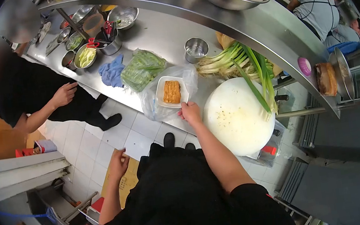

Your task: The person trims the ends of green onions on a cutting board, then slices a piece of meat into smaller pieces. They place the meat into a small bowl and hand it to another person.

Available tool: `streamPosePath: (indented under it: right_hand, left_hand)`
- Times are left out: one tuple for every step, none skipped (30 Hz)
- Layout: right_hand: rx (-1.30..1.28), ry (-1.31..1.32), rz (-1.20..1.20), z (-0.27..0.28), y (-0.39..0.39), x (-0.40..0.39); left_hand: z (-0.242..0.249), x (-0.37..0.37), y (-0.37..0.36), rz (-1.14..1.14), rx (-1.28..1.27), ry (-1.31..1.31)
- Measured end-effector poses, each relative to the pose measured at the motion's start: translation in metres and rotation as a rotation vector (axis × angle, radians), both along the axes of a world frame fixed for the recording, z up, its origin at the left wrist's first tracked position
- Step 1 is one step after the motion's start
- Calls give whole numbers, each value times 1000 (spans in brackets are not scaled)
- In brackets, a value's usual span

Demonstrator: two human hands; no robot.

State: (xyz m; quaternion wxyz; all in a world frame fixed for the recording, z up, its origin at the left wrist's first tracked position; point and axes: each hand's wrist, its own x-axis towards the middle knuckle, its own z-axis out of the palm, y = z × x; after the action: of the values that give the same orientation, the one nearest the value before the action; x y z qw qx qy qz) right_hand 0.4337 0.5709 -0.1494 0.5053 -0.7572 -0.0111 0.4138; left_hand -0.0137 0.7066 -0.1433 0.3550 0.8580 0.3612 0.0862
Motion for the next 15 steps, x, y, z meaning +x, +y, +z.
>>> streamPosePath:
  right_hand:
    - [11, -10, 1, -1, -1, -1]
    - [20, -19, 3, -1, -2, -1]
    - [28, -27, 5, -1, -3, -2]
    - [41, -40, 13, -1, -5, -2]
    - [53, -53, 20, 0, -6, -1]
    - [67, -67, 29, 3, -8, 0]
    - [81, -75, 37, 13, -10, 1]
    - [95, -83, 48, 32, -12, 0]
    - [109, -91, 61, 51, -13, 0]
    - [107, -111, 113, 66, -14, 2]
    - [106, -132, 164, 80, -16, 6]
    - [106, -154, 215, 97, -16, 7]
    - [109, -168, 246, 119, -14, 6]
    - [112, -155, 273, 125, -11, 5]
    - [117, -144, 299, 131, -6, 6]
  left_hand:
    - [-9, -28, -23, 109, -55, 49]
    - [-18, -56, -50, 220, -111, 99]
    - [-39, -91, -75, 281, -133, 131]
    - [-56, -120, -103, 343, -154, 164]
    - [-59, -137, -132, 461, -288, 231]
    - [-62, -153, -162, 579, -424, 294]
    - [-86, -181, -195, 605, -411, 322]
    - [-109, -207, -228, 633, -399, 349]
    - [-112, -219, -257, 607, -392, 407]
    - [-114, -229, -286, 580, -387, 465]
    - [-129, -245, -320, 593, -431, 482]
    - [-152, -260, -347, 604, -475, 497]
    - [-171, -272, -373, 614, -518, 512]
    - [-177, -276, -392, 638, -556, 502]
    - [-178, -272, -401, 666, -589, 492]
